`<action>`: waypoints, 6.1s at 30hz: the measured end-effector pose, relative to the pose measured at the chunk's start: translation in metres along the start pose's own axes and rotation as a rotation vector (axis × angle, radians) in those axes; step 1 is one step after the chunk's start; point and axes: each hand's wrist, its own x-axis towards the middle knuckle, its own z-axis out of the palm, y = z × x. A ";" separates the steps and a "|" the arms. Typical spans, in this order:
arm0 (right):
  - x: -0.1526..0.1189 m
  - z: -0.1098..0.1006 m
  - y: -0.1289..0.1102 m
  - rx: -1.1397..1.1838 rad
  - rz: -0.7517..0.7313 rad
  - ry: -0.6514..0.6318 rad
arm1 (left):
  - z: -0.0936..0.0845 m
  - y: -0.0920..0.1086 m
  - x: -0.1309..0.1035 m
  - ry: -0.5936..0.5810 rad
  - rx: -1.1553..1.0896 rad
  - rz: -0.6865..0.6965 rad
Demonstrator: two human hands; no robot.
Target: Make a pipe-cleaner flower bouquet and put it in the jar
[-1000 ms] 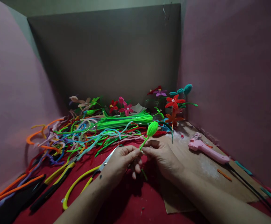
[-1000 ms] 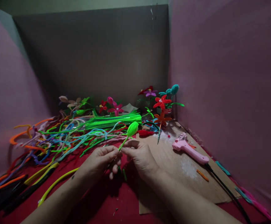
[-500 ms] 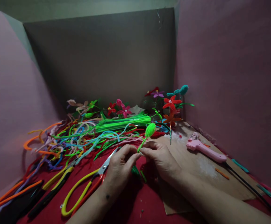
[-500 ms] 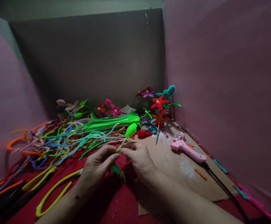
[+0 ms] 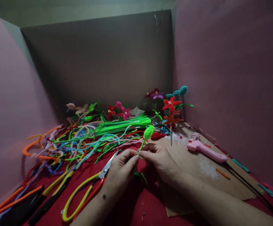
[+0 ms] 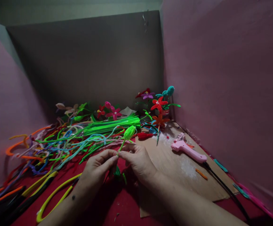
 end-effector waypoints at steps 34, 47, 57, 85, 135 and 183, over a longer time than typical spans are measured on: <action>-0.002 0.001 -0.003 0.079 0.003 -0.008 | 0.002 -0.005 0.001 -0.041 0.077 -0.046; -0.006 0.003 -0.004 0.036 -0.003 0.029 | -0.008 0.001 0.005 0.152 0.138 0.234; -0.011 0.010 -0.008 0.043 0.018 -0.007 | 0.005 0.024 0.009 0.234 0.244 0.427; -0.007 0.008 -0.008 -0.054 0.051 -0.002 | -0.004 0.027 0.029 0.359 1.181 1.041; -0.002 0.001 -0.010 0.104 -0.075 -0.110 | -0.004 -0.010 0.007 0.089 0.732 0.622; 0.000 0.000 -0.002 0.124 -0.052 0.044 | -0.001 -0.018 0.007 0.144 0.660 0.515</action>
